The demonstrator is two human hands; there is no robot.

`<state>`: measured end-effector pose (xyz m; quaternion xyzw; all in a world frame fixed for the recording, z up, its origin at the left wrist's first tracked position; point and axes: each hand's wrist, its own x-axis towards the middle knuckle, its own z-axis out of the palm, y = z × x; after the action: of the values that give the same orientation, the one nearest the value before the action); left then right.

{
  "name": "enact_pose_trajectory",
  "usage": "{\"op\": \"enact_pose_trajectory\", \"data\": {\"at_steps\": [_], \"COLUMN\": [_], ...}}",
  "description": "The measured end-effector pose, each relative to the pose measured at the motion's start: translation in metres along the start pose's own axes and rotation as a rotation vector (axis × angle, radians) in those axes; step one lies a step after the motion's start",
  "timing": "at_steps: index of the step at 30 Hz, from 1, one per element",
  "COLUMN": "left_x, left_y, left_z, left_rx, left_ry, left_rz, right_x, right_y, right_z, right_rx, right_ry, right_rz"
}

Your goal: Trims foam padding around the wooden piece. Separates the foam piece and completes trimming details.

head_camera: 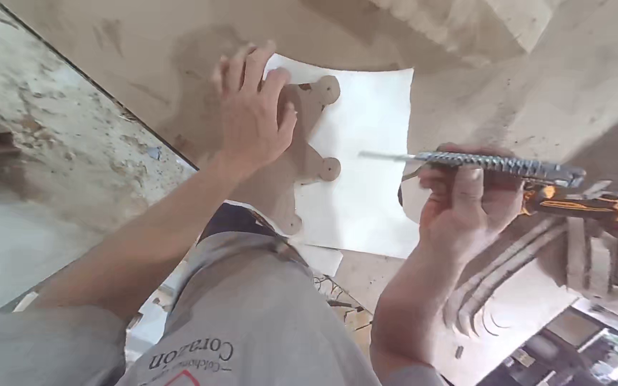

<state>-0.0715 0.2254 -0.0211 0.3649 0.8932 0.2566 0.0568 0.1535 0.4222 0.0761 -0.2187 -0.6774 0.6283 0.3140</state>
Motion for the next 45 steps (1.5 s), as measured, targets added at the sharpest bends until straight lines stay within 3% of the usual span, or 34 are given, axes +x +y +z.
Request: {"op": "enact_pose_trajectory", "data": {"at_steps": [3, 6, 11, 14, 16, 18, 23, 26, 31, 33, 38, 45], "left_x": [0.005, 0.004, 0.003, 0.004, 0.005, 0.004, 0.007, 0.008, 0.010, 0.010, 0.011, 0.011], "left_y": [0.003, -0.001, 0.001, 0.001, 0.000, 0.002, -0.001, -0.001, 0.002, 0.002, 0.004, 0.004], "left_z": [0.013, 0.016, 0.017, 0.018, 0.018, 0.017, 0.016, 0.015, 0.014, 0.015, 0.013, 0.013], "left_rx": [0.080, 0.118, 0.151, 0.135, 0.126, 0.122, 0.089, 0.075, 0.096, 0.104, 0.112, 0.080], "left_ry": [0.039, 0.070, 0.076, 0.103, 0.111, 0.075, 0.061, 0.041, -0.020, -0.016, -0.050, -0.067], "left_rz": [-0.044, -0.093, -0.116, -0.095, -0.106, -0.133, -0.157, -0.175, -0.196, -0.203, -0.232, -0.248], "right_x": [0.005, 0.016, 0.013, -0.016, -0.028, -0.036, -0.020, -0.018, -0.008, 0.000, 0.010, 0.010], "right_y": [0.024, 0.036, 0.048, 0.054, 0.051, 0.049, 0.038, 0.023, 0.021, 0.023, 0.029, 0.033], "right_z": [0.018, 0.024, -0.029, -0.076, -0.088, -0.085, -0.069, -0.048, -0.022, -0.011, 0.008, 0.009], "right_rx": [-0.007, 0.064, 0.005, -0.389, -0.824, -0.977, -0.455, -0.545, -1.024, -1.109, -1.177, -1.206], "right_ry": [0.019, -0.020, -0.052, -0.107, -0.277, -0.412, -0.278, -0.344, -0.634, -0.731, -0.838, -0.850], "right_rz": [-0.124, -0.093, 0.051, 0.103, 0.272, 0.465, 0.575, 0.455, -0.048, -0.164, -0.225, -0.228]}}
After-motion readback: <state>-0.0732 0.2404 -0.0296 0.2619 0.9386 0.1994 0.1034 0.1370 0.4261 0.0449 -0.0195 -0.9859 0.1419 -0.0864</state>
